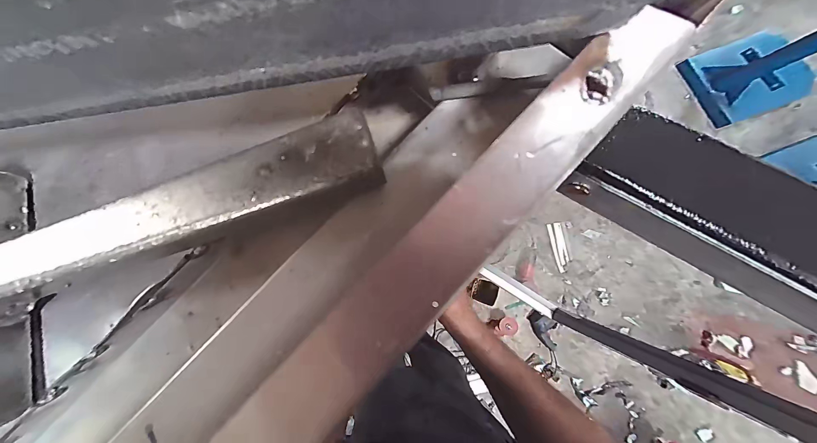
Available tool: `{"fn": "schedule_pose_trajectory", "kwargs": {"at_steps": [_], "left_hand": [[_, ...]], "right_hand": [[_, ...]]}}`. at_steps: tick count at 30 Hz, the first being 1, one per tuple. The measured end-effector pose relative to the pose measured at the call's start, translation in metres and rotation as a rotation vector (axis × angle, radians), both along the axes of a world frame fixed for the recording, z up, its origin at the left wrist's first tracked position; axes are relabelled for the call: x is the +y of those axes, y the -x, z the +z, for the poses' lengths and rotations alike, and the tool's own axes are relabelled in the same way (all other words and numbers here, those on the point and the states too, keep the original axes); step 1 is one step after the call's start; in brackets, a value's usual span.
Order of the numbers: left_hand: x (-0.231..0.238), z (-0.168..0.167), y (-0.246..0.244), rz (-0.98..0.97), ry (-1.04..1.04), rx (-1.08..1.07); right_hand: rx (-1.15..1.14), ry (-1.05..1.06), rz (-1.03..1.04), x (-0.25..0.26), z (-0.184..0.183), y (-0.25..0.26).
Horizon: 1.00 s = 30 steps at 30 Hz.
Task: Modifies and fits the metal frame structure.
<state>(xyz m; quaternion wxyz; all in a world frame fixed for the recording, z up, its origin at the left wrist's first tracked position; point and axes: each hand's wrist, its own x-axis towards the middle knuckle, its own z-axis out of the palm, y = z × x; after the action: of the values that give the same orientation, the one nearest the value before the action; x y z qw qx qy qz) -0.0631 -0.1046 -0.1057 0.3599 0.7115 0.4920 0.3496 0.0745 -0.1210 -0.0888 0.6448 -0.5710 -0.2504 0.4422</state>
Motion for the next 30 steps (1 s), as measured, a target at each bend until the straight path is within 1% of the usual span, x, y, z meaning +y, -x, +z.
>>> {"fn": "schedule_pose_trajectory", "kwargs": {"at_steps": [1,2,3,5,7,8,9,10,11,12,13,14,15,16,17,18,19,20,21,22,23,24,25,26,27,28,29,30], "left_hand": [[0.002,0.004,-0.004,0.014,0.006,0.014],[0.005,0.016,-0.009,0.012,0.108,-0.014],[0.010,0.035,-0.014,-0.002,0.290,-0.075],[0.018,0.060,-0.012,-0.085,0.754,-0.275],[0.019,0.067,-0.005,-0.150,1.182,-0.642],[0.015,0.065,-0.001,-0.107,1.334,-0.904],[0.013,0.064,-0.002,-0.020,1.432,-1.139],[0.013,0.069,-0.008,0.053,1.437,-1.162],[0.013,0.072,-0.011,0.061,1.333,-0.999],[0.013,0.065,-0.009,-0.001,1.133,-0.757],[0.012,0.053,-0.005,-0.056,0.864,-0.549],[0.009,0.045,0.000,-0.105,0.598,-0.362],[0.008,0.048,-0.004,-0.112,0.401,-0.204],[0.008,0.057,-0.013,-0.078,0.295,-0.129],[0.010,0.067,-0.021,-0.041,0.293,-0.105],[0.012,0.076,-0.026,-0.023,0.366,-0.114],[0.016,0.079,-0.025,-0.031,0.493,-0.164],[0.020,0.080,-0.020,-0.069,0.683,-0.260],[0.024,0.080,-0.015,-0.127,0.913,-0.408],[0.025,0.073,-0.008,-0.179,1.126,-0.633],[0.023,0.065,-0.002,-0.210,1.322,-0.937],[0.021,0.065,-0.006,-0.144,1.481,-1.201],[0.020,0.068,-0.011,-0.067,1.565,-1.327],[0.020,0.066,-0.011,-0.049,1.584,-1.324],[0.020,0.064,-0.010,-0.058,1.528,-1.205],[0.020,0.067,-0.011,-0.083,1.372,-0.945],[0.018,0.070,-0.014,-0.095,1.105,-0.599],[0.016,0.073,-0.018,-0.096,0.741,-0.259]], "right_hand": [[0.016,0.020,-0.025,0.002,0.000,0.001],[0.052,0.042,-0.054,0.005,0.000,0.001],[0.072,0.045,-0.066,0.007,0.001,0.000],[0.107,0.018,-0.068,0.005,0.000,-0.004],[0.160,-0.005,-0.041,0.002,0.003,-0.006],[0.193,-0.007,-0.029,0.003,0.007,-0.005],[0.214,-0.020,-0.020,0.004,0.008,-0.005],[0.208,-0.030,-0.012,0.005,0.009,-0.004],[0.179,-0.011,-0.007,0.005,0.013,-0.003],[0.135,0.056,0.003,0.004,0.020,-0.003],[0.070,0.133,0.029,0.003,0.028,-0.002],[0.053,0.092,0.005,0.000,0.020,0.001],[0.021,0.046,-0.031,-0.001,0.011,0.005],[-0.004,0.033,-0.064,0.000,0.009,0.007],[-0.002,0.056,-0.083,0.001,0.011,0.008],[0.032,0.073,-0.100,0.002,0.017,0.008],[0.075,0.083,-0.107,0.003,0.025,0.007],[0.128,0.082,-0.101,0.003,0.031,0.006],[0.158,0.077,-0.078,0.001,0.035,0.004],[0.181,0.069,-0.046,-0.002,0.039,0.002],[0.198,0.069,-0.007,-0.004,0.042,0.001],[0.221,0.076,0.002,-0.005,0.044,0.001],[0.230,0.085,0.006,-0.005,0.045,0.002],[0.213,0.096,0.007,-0.004,0.046,0.003],[0.187,0.098,0.000,-0.002,0.042,0.003],[0.180,0.050,-0.034,0.002,0.030,0.001],[0.152,0.019,-0.048,0.003,0.021,0.001],[0.116,0.016,-0.059,0.005,0.018,0.001]]}}
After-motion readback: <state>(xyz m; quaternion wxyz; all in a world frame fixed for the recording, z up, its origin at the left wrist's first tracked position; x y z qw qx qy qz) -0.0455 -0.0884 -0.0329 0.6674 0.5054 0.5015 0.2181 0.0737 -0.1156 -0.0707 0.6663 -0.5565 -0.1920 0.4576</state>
